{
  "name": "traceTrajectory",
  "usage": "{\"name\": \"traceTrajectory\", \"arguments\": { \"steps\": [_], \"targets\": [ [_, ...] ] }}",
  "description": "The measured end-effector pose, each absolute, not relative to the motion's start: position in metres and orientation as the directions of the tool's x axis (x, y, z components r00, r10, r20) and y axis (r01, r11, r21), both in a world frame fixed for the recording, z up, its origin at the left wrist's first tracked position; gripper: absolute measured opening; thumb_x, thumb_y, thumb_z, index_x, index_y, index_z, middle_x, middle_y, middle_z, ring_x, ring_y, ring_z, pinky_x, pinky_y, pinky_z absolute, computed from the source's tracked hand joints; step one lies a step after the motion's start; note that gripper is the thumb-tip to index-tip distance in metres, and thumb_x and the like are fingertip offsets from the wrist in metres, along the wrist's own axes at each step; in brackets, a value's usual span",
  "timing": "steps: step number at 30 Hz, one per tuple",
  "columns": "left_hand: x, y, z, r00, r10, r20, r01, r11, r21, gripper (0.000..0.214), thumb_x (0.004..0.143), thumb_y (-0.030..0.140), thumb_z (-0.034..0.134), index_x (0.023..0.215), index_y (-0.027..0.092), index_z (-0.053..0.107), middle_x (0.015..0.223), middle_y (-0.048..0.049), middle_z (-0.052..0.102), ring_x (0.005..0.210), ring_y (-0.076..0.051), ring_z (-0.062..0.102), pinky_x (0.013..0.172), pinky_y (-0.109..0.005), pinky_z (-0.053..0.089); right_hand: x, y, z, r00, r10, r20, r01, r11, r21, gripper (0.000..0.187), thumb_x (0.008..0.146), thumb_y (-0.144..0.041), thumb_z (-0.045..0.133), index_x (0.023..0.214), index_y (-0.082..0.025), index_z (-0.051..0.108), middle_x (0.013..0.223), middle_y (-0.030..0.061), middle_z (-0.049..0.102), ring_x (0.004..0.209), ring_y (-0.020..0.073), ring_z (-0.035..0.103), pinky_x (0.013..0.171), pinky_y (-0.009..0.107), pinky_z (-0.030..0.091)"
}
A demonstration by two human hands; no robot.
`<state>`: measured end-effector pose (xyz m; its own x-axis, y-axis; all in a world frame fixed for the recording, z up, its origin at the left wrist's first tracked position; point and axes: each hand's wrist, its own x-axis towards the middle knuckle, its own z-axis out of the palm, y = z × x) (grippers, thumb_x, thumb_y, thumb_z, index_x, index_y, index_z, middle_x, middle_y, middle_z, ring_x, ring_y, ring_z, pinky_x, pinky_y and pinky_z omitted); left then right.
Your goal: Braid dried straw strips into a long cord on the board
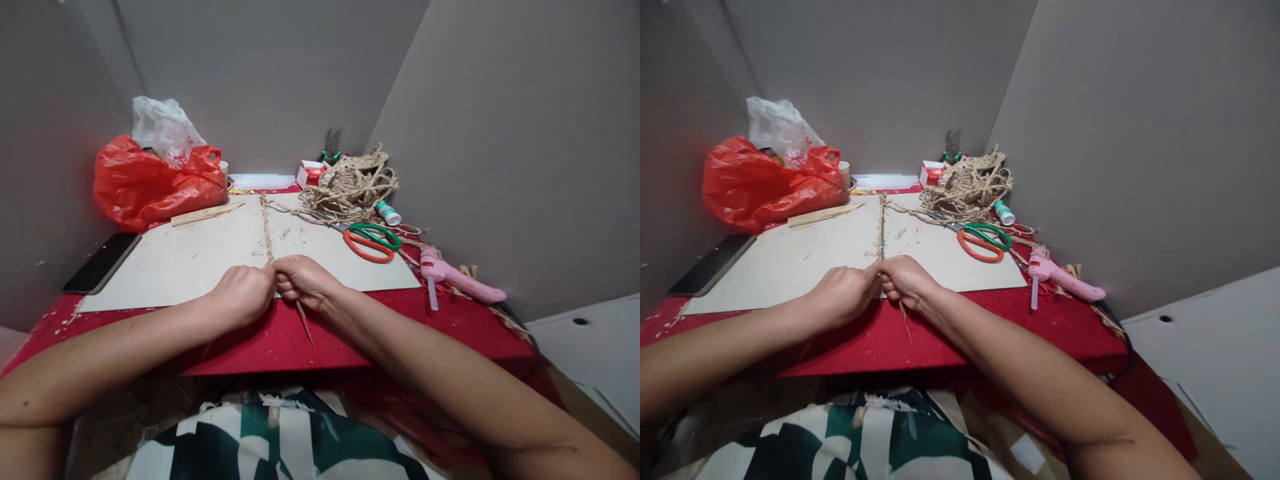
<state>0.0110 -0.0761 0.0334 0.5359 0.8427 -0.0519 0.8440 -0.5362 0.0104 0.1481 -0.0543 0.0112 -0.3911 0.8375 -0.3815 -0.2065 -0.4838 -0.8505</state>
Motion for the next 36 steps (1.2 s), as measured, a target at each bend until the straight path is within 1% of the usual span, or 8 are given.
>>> {"name": "traceTrajectory", "arguments": {
  "steps": [3, 8, 13, 18, 23, 27, 29, 36],
  "targets": [
    [0.008, -0.096, 0.033, 0.602, 0.793, -0.092, 0.798, -0.602, 0.037, 0.034, 0.087, 0.024, 0.030, 0.102, 0.011, 0.058, 0.073, -0.0123, 0.066, 0.060, -0.022, 0.060, 0.054, -0.030, 0.037, 0.152, -0.053, 0.010, -0.459, 0.800, -0.387, -0.207, -0.520, -0.829, 0.019, 0.082, -0.013, 0.045, 0.063, -0.012, 0.048, 0.042, -0.0111, 0.021, 0.035, 0.0013, 0.013, 0.034, 0.013, 0.008],
    [-0.018, -0.104, 0.045, 0.623, 0.779, -0.076, 0.740, -0.555, 0.380, 0.038, 0.089, 0.036, 0.032, 0.071, 0.016, 0.060, 0.061, -0.0030, 0.059, 0.053, -0.013, 0.050, 0.055, -0.025, 0.036, 0.157, -0.047, 0.013, -0.541, 0.760, -0.360, -0.252, -0.555, -0.793, 0.019, 0.083, -0.013, 0.044, 0.064, -0.012, 0.047, 0.046, -0.0112, 0.019, 0.037, 0.0014, 0.009, 0.032, 0.012, 0.009],
    [-0.030, -0.064, 0.039, 0.339, 0.923, 0.183, 0.661, -0.372, 0.651, 0.032, 0.083, 0.038, 0.045, 0.096, 0.014, 0.062, 0.088, -0.0061, 0.065, 0.077, -0.016, 0.057, 0.070, -0.026, 0.042, 0.156, -0.044, 0.016, -0.572, 0.723, -0.388, -0.224, -0.592, -0.774, 0.018, 0.082, -0.011, 0.044, 0.064, -0.013, 0.047, 0.047, -0.0111, 0.018, 0.038, 0.0014, 0.008, 0.031, 0.011, 0.009],
    [-0.010, -0.044, 0.025, 0.472, 0.873, -0.120, 0.370, -0.073, 0.926, 0.027, 0.082, 0.034, 0.045, 0.085, 0.012, 0.060, 0.070, -0.0033, 0.060, 0.061, -0.011, 0.054, 0.063, -0.025, 0.043, 0.158, -0.041, 0.012, -0.619, 0.700, -0.355, -0.205, -0.580, -0.788, 0.013, 0.076, -0.015, 0.052, 0.065, -0.012, 0.049, 0.047, -0.0116, 0.017, 0.039, 0.0014, 0.006, 0.031, 0.010, 0.008],
    [-0.024, -0.014, 0.028, 0.426, 0.888, -0.172, 0.519, -0.084, 0.851, 0.029, 0.079, 0.037, 0.048, 0.076, 0.011, 0.061, 0.054, -0.0001, 0.053, 0.047, -0.009, 0.044, 0.052, -0.023, 0.035, 0.162, -0.040, 0.011, -0.608, 0.707, -0.362, -0.228, -0.592, -0.773, 0.010, 0.074, -0.018, 0.056, 0.068, -0.012, 0.051, 0.048, -0.0118, 0.018, 0.040, 0.0013, 0.007, 0.032, 0.010, 0.008],
    [-0.068, 0.036, 0.039, 0.132, 0.942, 0.307, 0.839, -0.271, 0.471, 0.025, 0.076, 0.028, 0.048, 0.086, 0.013, 0.065, 0.083, -0.0082, 0.065, 0.067, -0.014, 0.053, 0.064, -0.025, 0.037, 0.163, -0.042, 0.016, -0.606, 0.704, -0.371, -0.239, -0.606, -0.758, 0.011, 0.076, -0.018, 0.055, 0.069, -0.012, 0.050, 0.048, -0.0115, 0.020, 0.041, 0.0014, 0.008, 0.033, 0.010, 0.009],
    [-0.081, 0.052, 0.043, 0.062, 0.919, 0.389, 0.912, -0.210, 0.353, 0.023, 0.074, 0.025, 0.049, 0.085, 0.014, 0.066, 0.084, -0.0091, 0.066, 0.071, -0.016, 0.054, 0.066, -0.026, 0.036, 0.163, -0.042, 0.019, -0.601, 0.706, -0.374, -0.242, -0.607, -0.757, 0.010, 0.077, -0.017, 0.054, 0.070, -0.012, 0.050, 0.048, -0.0114, 0.020, 0.040, 0.0015, 0.008, 0.033, 0.010, 0.008],
    [-0.026, 0.011, 0.032, 0.347, 0.924, -0.161, 0.428, -0.003, 0.904, 0.029, 0.078, 0.039, 0.051, 0.082, 0.011, 0.059, 0.068, -0.0047, 0.062, 0.054, -0.010, 0.050, 0.058, -0.024, 0.040, 0.164, -0.039, 0.019, -0.630, 0.692, -0.352, -0.228, -0.598, -0.769, 0.011, 0.079, -0.019, 0.054, 0.072, -0.011, 0.051, 0.046, -0.0120, 0.021, 0.039, 0.0009, 0.008, 0.033, 0.011, 0.008]
  ]
}}
